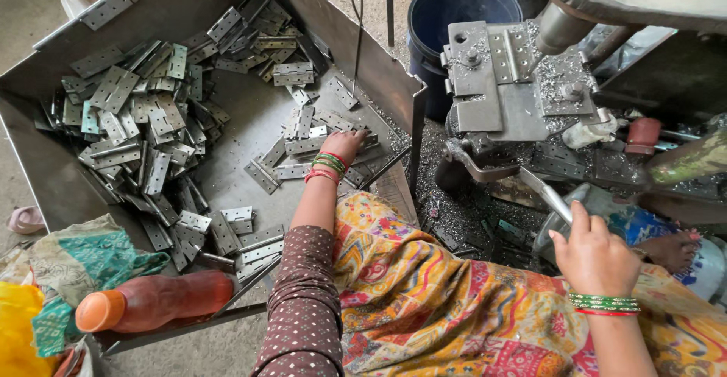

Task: The person sits on the floor and operates a manual metal punching machine. They pick up small metal plates from a bin, place them under the press, and use a foot pedal to activate the punch. The finished pieces are dropped into a collection bin.

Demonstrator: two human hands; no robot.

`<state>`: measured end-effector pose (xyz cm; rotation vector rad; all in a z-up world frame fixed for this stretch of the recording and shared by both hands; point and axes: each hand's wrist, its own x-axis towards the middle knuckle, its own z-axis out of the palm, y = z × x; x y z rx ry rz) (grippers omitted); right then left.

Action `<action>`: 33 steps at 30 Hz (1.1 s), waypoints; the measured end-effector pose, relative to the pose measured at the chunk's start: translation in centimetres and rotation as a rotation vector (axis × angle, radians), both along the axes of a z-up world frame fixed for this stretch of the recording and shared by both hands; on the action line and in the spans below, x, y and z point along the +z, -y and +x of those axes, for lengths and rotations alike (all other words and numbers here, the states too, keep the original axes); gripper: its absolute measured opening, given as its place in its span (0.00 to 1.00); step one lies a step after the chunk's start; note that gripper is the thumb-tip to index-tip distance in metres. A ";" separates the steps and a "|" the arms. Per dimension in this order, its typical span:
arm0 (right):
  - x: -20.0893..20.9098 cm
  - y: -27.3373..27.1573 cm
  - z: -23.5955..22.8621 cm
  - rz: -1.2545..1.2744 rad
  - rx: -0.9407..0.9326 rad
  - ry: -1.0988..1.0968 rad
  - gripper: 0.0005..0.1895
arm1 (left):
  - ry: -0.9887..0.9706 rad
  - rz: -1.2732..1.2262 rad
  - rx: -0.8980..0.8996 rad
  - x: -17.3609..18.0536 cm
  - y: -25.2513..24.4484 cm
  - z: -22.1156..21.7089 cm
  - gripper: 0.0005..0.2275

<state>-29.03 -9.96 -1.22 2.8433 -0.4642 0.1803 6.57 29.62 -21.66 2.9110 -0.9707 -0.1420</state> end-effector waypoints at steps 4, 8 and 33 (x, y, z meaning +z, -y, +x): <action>0.2 -0.2 0.2 0.039 -0.001 0.022 0.34 | -0.014 -0.083 0.058 0.3 -1.0 -0.3 0.15; 0.7 -0.4 0.5 0.074 0.009 0.040 0.32 | 0.004 -0.326 0.288 3.8 -1.1 -2.1 0.21; -1.6 0.9 0.6 0.229 0.105 0.159 0.30 | 0.237 -0.076 0.072 21.2 28.3 -17.7 0.22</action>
